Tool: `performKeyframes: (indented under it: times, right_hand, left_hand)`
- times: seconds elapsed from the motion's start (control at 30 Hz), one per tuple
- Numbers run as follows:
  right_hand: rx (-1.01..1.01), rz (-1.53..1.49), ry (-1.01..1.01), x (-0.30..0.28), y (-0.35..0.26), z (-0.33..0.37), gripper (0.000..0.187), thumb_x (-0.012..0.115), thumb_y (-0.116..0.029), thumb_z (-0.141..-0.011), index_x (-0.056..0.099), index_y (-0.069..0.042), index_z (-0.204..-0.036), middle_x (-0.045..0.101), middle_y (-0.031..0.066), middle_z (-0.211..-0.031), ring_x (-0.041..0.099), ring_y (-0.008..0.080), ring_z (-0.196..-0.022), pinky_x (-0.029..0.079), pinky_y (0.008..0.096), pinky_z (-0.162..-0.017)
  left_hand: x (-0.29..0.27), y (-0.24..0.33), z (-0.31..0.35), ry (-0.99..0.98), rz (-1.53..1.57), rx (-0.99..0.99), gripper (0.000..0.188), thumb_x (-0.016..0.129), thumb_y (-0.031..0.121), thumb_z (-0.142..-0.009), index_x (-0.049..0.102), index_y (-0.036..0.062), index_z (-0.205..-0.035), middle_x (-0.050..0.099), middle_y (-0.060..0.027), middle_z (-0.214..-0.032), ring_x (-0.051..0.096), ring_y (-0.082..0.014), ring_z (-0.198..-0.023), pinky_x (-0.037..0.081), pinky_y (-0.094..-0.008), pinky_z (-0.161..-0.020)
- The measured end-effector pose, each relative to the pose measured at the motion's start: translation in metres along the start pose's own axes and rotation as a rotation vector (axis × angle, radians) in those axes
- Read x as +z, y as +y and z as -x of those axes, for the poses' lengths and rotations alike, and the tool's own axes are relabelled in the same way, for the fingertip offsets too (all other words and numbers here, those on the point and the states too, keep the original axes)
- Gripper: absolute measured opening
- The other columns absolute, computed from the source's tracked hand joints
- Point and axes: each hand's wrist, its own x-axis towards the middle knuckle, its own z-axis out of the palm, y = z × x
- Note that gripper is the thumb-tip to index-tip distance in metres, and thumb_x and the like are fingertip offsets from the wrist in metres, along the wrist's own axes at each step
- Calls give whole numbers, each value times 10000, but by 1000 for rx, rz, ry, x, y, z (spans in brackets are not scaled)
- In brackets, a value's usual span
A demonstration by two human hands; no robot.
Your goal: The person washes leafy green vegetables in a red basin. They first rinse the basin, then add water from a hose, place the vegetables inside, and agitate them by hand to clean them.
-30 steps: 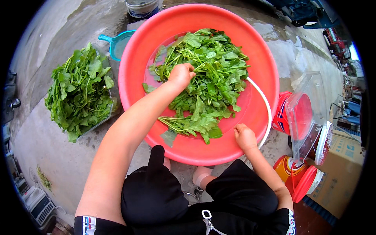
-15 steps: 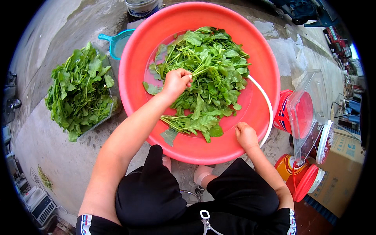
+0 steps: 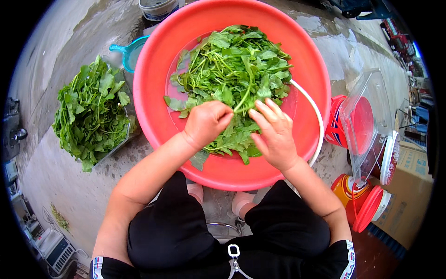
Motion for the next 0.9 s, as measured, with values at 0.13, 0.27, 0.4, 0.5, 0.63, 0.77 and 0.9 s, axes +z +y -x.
performKeyframes:
  times: [0.13,0.27,0.4,0.5,0.63,0.77,0.9]
  right_hand:
    - [-35,20,-95,15,-2,-13,320,675,-180,-801,619,-99,-1106,595,95,-1149,541,252,-1122,273,450,-1039]
    - [134,-281,-171,34,11,10,194,656,-196,-838,633,-82,-993,638,84,-859,609,262,-865,381,419,-916]
    - [255,-348,-127,35,5,19,156,626,-197,-858,633,-69,-948,641,124,-805,604,321,-743,455,385,-694]
    - [288,-283,-108,34,5,22,142,623,-194,-854,633,-74,-929,640,124,-797,602,327,-721,455,390,-668]
    - [258,-205,-63,34,4,22,128,628,-184,-835,633,-82,-913,640,111,-777,603,315,-695,457,390,-654]
    - [124,-10,-10,35,3,23,108,638,-162,-799,622,-88,-876,612,77,-704,594,270,-638,455,368,-629]
    - [-5,217,11,36,1,23,81,628,-136,-777,596,-93,-837,538,42,-619,559,218,-567,440,329,-587]
  left_hand:
    - [-3,23,5,-49,24,182,91,707,31,-707,644,51,-771,627,-96,-708,624,-271,-645,504,-343,-568]
    - [3,24,14,-161,176,-45,125,722,48,-749,678,28,-864,641,-83,-739,631,-166,-646,497,-276,-569]
    - [17,28,26,-193,761,-604,111,667,44,-853,667,-2,-954,668,-42,-823,609,-79,-698,512,-222,-638]
    - [21,28,28,-161,879,-693,113,646,47,-876,650,-14,-971,666,-35,-846,611,-83,-707,522,-222,-661]
    - [27,27,32,-207,908,-752,99,641,45,-878,643,-11,-959,665,-36,-831,612,-81,-701,521,-220,-653]
    - [29,30,34,-209,907,-782,74,636,41,-879,638,-7,-935,660,-36,-818,611,-79,-694,519,-218,-645]
    - [31,30,35,-191,914,-805,56,637,43,-876,627,-5,-905,647,-27,-791,595,-72,-661,506,-211,-616]
